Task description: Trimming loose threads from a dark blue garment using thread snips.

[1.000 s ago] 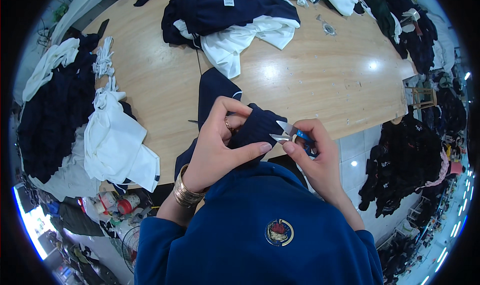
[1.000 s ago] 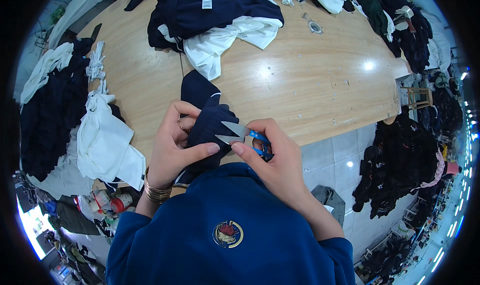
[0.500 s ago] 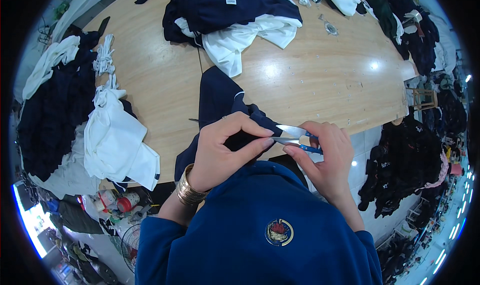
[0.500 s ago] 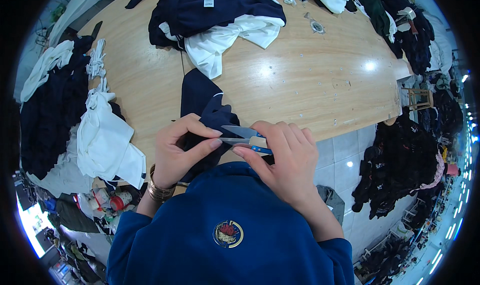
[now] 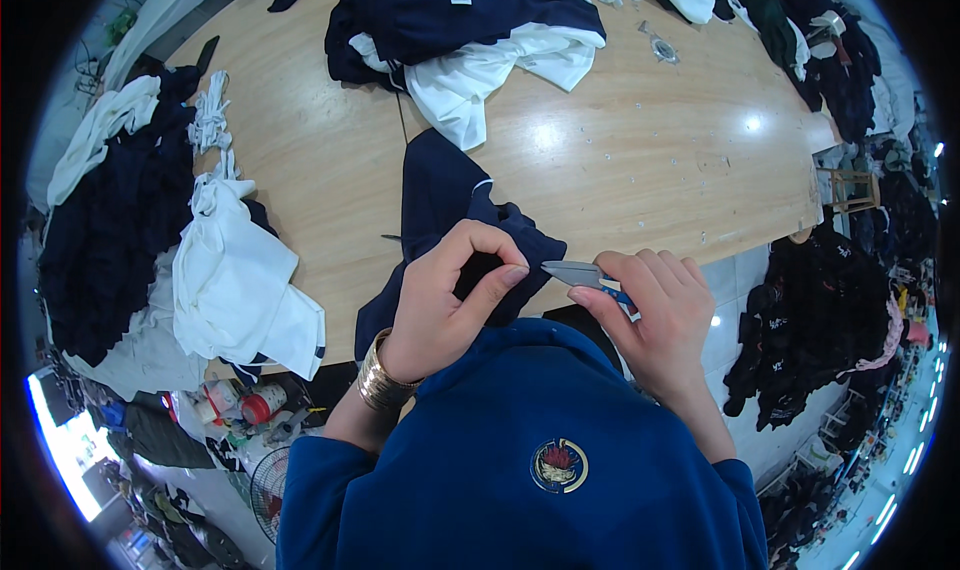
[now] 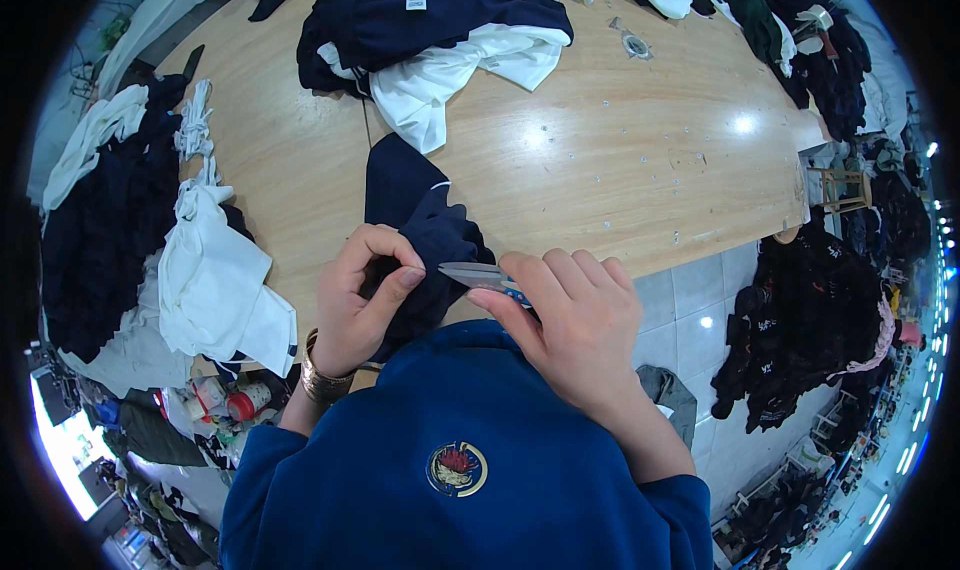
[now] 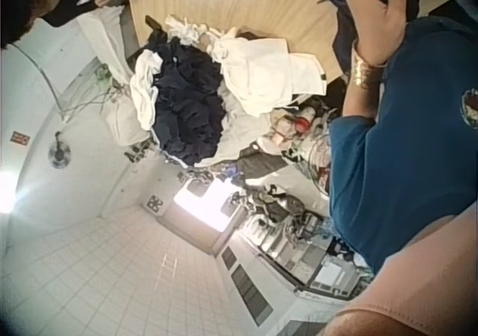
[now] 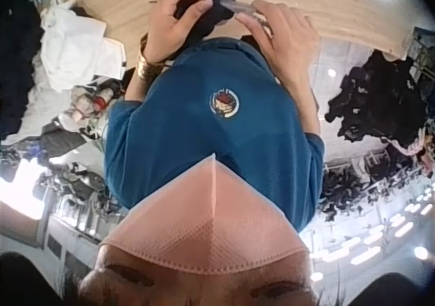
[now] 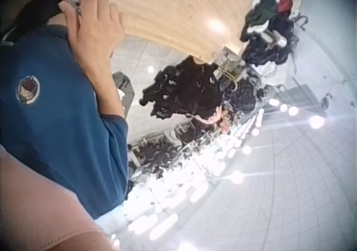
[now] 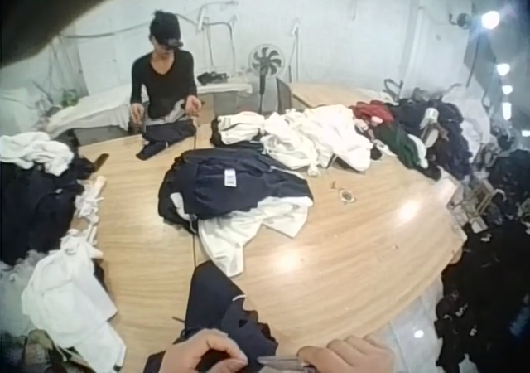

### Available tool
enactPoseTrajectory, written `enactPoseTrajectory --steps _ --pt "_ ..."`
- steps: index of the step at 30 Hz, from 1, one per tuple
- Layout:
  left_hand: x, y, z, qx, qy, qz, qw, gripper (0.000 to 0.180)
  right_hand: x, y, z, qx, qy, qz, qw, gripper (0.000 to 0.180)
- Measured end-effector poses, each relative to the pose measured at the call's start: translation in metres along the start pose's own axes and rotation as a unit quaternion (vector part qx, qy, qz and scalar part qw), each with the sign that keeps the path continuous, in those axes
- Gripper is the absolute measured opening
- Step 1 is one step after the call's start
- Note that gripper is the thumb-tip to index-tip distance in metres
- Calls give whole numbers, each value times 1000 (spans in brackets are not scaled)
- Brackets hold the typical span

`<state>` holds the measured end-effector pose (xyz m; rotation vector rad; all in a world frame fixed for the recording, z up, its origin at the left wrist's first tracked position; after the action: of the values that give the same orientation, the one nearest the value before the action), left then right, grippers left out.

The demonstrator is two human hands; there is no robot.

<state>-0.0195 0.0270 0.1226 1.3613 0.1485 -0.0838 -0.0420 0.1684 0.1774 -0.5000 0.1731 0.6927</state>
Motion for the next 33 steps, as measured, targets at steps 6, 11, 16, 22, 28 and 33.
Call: enactPoseTrajectory --steps 6,11,16,22,28,33 --pt "1 3 -3 -11 -11 -13 1000 7 0 -2 -2 4 -3 1 1000 26" --pt "2 3 -4 -10 -12 -17 1000 7 2 -2 -4 -6 -5 -6 1000 25" --pt "4 -3 -4 27 -15 5 1000 8 2 0 -3 -20 -3 -15 1000 24" --pt "4 -19 -10 108 -50 77 990 11 1 -3 -1 -19 -25 -2 1000 24" --pt "2 -22 -17 149 -90 96 980 14 -1 -3 -2 -37 -49 14 998 25" --pt "0 -20 -24 154 -140 116 971 12 -2 -5 -5 -46 -69 36 996 26"
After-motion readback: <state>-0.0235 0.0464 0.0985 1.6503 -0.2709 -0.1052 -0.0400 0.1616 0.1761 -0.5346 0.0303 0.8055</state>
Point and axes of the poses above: each hand's wrist, its own x-axis away from the middle knuckle, its own z-axis out of the back of the hand, y = z × x, the point moved 10 cm from there along -x, towards the middle knuckle, and after that the axes turned 2 degrees about -x, right-handed, at the moved point
